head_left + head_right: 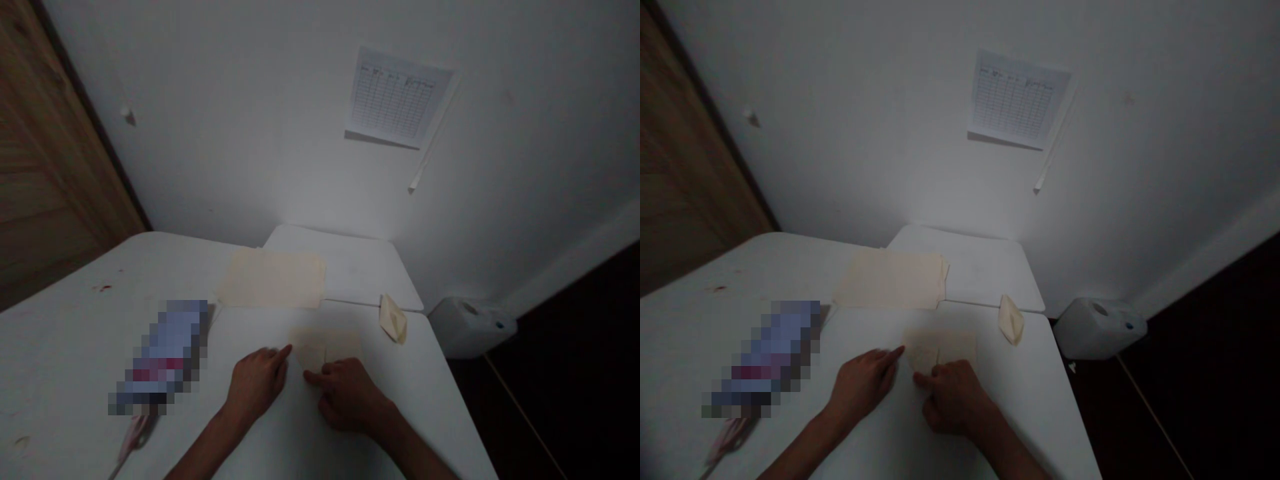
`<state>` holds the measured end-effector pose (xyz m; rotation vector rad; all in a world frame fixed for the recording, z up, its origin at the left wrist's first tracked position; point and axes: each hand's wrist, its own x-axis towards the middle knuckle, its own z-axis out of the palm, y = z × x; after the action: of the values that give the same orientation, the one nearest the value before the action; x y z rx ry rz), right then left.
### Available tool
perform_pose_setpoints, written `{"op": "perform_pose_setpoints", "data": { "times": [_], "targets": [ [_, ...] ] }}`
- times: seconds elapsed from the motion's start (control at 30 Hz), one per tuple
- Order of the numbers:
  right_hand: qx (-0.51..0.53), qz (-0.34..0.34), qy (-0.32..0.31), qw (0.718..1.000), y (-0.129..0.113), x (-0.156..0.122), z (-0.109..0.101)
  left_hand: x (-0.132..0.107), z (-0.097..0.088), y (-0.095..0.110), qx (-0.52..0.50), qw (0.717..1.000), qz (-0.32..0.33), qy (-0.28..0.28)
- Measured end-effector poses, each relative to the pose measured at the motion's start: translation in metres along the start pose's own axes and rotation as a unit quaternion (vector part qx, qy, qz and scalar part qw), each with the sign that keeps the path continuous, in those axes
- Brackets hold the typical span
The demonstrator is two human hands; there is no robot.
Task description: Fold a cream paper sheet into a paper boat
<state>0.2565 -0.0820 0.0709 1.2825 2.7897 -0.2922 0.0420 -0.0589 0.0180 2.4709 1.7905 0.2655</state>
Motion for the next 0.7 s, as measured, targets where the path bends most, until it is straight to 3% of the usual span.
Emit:
{"op": "perform_pose_setpoints", "data": {
  "times": [0.27, 0.43, 0.57, 0.7],
  "targets": [
    [0.003, 0.027, 0.019, 0.999, -0.003, -0.023, 0.020, 0.000, -0.002, 0.002, -0.002, 1.000, -0.014, -0.016],
    [-0.017, 0.056, 0.069, 0.996, -0.005, -0.033, 0.038, -0.001, -0.004, 0.003, 0.003, 1.000, -0.014, -0.019],
    [-0.025, 0.072, 0.112, 0.991, -0.008, -0.033, 0.046, -0.002, -0.002, 0.002, -0.003, 1.000, -0.004, 0.010],
    [-0.037, 0.065, 0.128, 0.989, -0.009, -0.029, 0.046, -0.002, 0.001, 0.002, -0.012, 0.997, 0.024, 0.078]
  ]
}}
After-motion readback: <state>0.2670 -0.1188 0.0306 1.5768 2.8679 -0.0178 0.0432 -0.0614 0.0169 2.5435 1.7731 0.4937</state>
